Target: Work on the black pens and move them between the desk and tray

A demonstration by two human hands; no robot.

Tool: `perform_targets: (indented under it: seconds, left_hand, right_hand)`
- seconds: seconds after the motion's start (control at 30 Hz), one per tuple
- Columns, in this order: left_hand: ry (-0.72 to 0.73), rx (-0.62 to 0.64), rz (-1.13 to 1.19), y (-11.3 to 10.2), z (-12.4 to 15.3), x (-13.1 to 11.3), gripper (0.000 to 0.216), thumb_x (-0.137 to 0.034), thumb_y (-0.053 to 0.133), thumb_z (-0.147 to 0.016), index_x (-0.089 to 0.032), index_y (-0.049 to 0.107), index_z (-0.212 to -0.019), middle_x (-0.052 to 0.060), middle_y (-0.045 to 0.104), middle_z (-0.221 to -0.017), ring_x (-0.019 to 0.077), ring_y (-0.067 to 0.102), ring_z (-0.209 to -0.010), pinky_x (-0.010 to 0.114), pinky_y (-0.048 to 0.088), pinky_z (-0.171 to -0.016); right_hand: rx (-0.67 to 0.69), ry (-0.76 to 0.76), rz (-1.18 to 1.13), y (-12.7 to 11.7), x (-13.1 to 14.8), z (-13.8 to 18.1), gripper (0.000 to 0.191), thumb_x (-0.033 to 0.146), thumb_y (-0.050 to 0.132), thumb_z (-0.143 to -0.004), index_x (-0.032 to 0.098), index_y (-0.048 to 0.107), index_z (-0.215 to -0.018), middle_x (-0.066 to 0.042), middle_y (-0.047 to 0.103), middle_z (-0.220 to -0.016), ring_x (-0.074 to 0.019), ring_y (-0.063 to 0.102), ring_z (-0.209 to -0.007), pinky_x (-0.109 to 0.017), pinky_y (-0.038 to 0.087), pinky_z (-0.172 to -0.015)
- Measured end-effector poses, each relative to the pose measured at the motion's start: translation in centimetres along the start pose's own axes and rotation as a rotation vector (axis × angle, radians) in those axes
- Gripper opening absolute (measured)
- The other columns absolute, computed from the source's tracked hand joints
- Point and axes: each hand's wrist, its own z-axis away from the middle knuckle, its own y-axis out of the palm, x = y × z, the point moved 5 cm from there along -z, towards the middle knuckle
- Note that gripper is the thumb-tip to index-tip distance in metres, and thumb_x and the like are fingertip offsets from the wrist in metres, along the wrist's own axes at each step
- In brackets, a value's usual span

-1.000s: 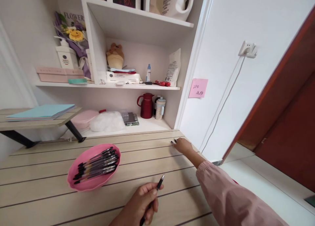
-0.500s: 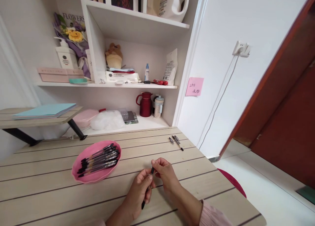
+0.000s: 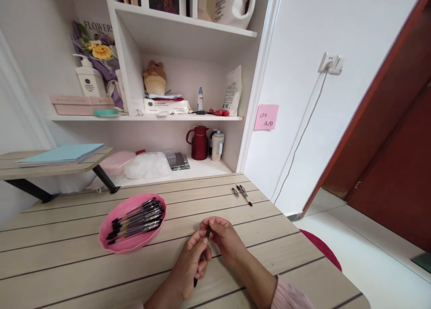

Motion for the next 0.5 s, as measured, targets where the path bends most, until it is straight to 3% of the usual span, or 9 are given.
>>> perform_targets:
  seconds: [0.1, 0.23, 0.37, 0.5]
  left_hand:
    - [0.014, 0.016, 0.006, 0.11, 0.02, -0.14, 0.031, -0.042, 0.053, -0.073, -0.021, 0.044, -0.094, -0.009, 0.047, -0.056, -0.0007, 0.022, -0.03, 0.015, 0.01, -0.034]
    - [0.003, 0.014, 0.008, 0.1, 0.11, -0.18, 0.03, -0.042, 0.054, -0.073, -0.021, 0.045, -0.094, -0.009, 0.045, -0.054, -0.0006, 0.021, -0.03, 0.016, 0.008, -0.034]
    - [0.002, -0.007, 0.027, -0.01, 0.13, -0.22, 0.036, -0.043, 0.057, -0.07, -0.022, 0.046, -0.097, -0.009, 0.045, -0.054, -0.0004, 0.023, -0.031, 0.015, 0.009, -0.034]
    - [-0.005, -0.002, 0.024, 0.04, 0.13, -0.26, 0.037, -0.044, 0.058, -0.069, -0.021, 0.047, -0.095, -0.009, 0.046, -0.053, -0.0004, 0.023, -0.03, 0.015, 0.01, -0.034]
  right_hand:
    - [0.027, 0.081, -0.101, 0.07, -0.17, 0.04, 0.034, 0.044, 0.069, -0.062, 0.014, 0.063, -0.077, -0.005, 0.063, -0.07, -0.0132, 0.055, -0.061, -0.025, 0.041, -0.059]
    - [-0.012, 0.063, -0.04, -0.43, 0.02, -0.08, 0.029, 0.04, 0.072, -0.06, 0.013, 0.06, -0.063, -0.002, 0.061, -0.061, -0.0082, 0.049, -0.049, -0.022, 0.038, -0.054]
    - [0.045, 0.1, -0.092, -0.32, -0.12, -0.1, 0.03, 0.041, 0.07, -0.062, 0.015, 0.062, -0.076, -0.005, 0.065, -0.076, -0.0131, 0.057, -0.064, -0.026, 0.042, -0.063]
    - [0.026, 0.063, -0.039, -0.47, -0.02, -0.09, 0.027, 0.039, 0.071, -0.061, 0.014, 0.061, -0.065, -0.002, 0.061, -0.062, -0.0099, 0.052, -0.052, -0.024, 0.04, -0.057]
